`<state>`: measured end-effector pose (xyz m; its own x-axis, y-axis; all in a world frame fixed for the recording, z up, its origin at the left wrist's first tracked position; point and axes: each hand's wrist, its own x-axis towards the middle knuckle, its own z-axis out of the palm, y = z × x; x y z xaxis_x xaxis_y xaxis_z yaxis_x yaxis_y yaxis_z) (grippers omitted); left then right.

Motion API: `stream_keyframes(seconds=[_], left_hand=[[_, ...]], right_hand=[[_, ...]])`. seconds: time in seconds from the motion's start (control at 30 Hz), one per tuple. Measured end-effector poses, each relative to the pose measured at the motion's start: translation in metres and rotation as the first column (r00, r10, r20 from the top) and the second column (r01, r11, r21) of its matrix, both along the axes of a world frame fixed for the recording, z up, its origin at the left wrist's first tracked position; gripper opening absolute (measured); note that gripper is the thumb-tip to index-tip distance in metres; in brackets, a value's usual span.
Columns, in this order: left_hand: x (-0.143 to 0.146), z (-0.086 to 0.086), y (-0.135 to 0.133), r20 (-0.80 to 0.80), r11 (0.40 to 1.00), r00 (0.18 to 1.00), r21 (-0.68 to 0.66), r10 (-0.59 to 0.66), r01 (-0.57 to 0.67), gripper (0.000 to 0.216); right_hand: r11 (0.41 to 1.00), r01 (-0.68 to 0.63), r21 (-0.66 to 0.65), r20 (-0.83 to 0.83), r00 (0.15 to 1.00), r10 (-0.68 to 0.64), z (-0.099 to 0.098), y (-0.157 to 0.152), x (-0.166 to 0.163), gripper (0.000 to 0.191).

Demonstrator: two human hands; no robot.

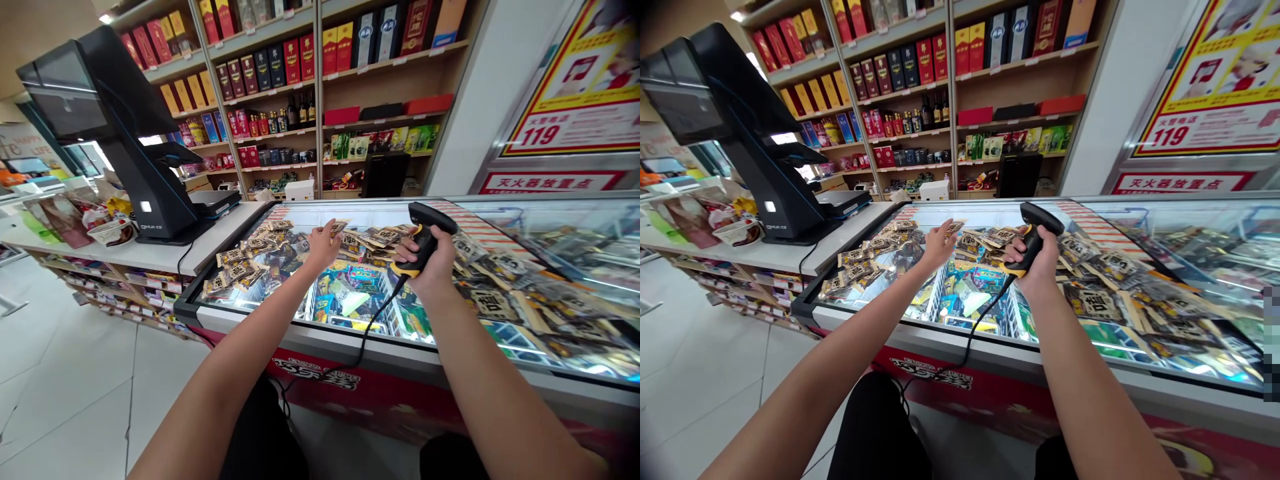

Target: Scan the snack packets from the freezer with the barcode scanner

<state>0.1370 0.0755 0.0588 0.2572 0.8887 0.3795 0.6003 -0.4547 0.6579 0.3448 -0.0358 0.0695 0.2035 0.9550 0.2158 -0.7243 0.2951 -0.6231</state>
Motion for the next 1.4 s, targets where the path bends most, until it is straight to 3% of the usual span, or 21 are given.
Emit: stream_keyframes(seconds=[0.1,0.2,0.3,0.43,0.57,0.67,0.73,0.83,0.97,1.03,1.07,1.17,1.27,1.33,1.4], left_hand=[[0.030,0.009,-0.004,-0.310,0.982,0.944,0.179,0.108,-0.054,0.052],[0.054,0.014,-0.008,-0.472,0.977,0.869,0.205,0.146,-0.052,0.045],[0.063,0.016,-0.008,-0.546,0.992,0.832,0.115,0.100,-0.044,0.046],[0.050,0.013,-0.009,-0.500,0.998,0.864,0.047,0.048,-0.028,0.057],[0.011,-0.006,-0.018,-0.352,0.996,0.935,0.090,0.036,-0.004,0.050],[-0.033,-0.024,-0.027,-0.241,0.987,0.968,0.155,0.067,-0.030,0.041],[-0.068,-0.030,-0.030,-0.256,0.976,0.958,0.204,0.129,-0.077,0.039],[-0.128,-0.023,-0.028,-0.373,0.955,0.889,0.229,0.264,-0.188,0.042],[-0.204,0.000,-0.024,-0.491,0.898,0.754,0.196,0.437,-0.393,0.041],[-0.234,0.007,-0.025,-0.525,0.879,0.722,0.118,0.450,-0.462,0.045],[-0.246,0.008,-0.027,-0.560,0.899,0.730,0.064,0.392,-0.433,0.049],[-0.270,0.005,-0.036,-0.658,0.958,0.726,-0.026,0.200,-0.287,0.055],[-0.281,0.000,-0.044,-0.681,0.977,0.715,0.005,0.160,-0.214,0.053],[-0.280,-0.003,-0.045,-0.611,0.979,0.771,0.033,0.180,-0.202,0.049],[-0.271,-0.005,-0.044,-0.406,0.985,0.899,0.021,0.167,-0.173,0.045]], right_hand=[[0.997,-0.035,0.067,-0.106,0.993,0.042,0.005,-0.006,0.003,0.032],[0.989,-0.108,0.104,-0.181,0.975,0.125,0.010,-0.012,0.003,0.030],[0.971,-0.195,0.140,-0.267,0.937,0.227,0.012,-0.016,0.004,0.030],[0.929,-0.286,0.235,-0.402,0.842,0.360,0.010,-0.017,0.010,0.029],[0.905,-0.317,0.284,-0.452,0.788,0.418,0.007,-0.013,0.016,0.034],[0.917,-0.309,0.253,-0.438,0.809,0.393,0.007,-0.012,0.015,0.041],[0.939,-0.286,0.191,-0.389,0.856,0.340,0.008,-0.013,0.011,0.041],[0.961,-0.247,0.125,-0.248,0.930,0.271,0.011,-0.016,0.005,0.043],[0.978,-0.207,0.038,-0.005,0.978,0.207,0.013,-0.017,-0.001,0.041],[0.985,-0.170,0.021,0.073,0.983,0.168,0.014,-0.016,-0.004,0.039],[0.988,-0.155,0.019,0.093,0.984,0.153,0.014,-0.016,-0.004,0.038],[0.989,-0.148,0.005,0.108,0.983,0.147,0.014,-0.014,-0.005,0.036],[0.988,-0.151,-0.033,0.113,0.982,0.154,0.014,-0.013,-0.005,0.033],[0.988,-0.140,-0.059,0.121,0.982,0.146,0.015,-0.014,-0.007,0.031],[0.989,-0.130,-0.075,0.131,0.982,0.139,0.017,-0.015,-0.011,0.030]])
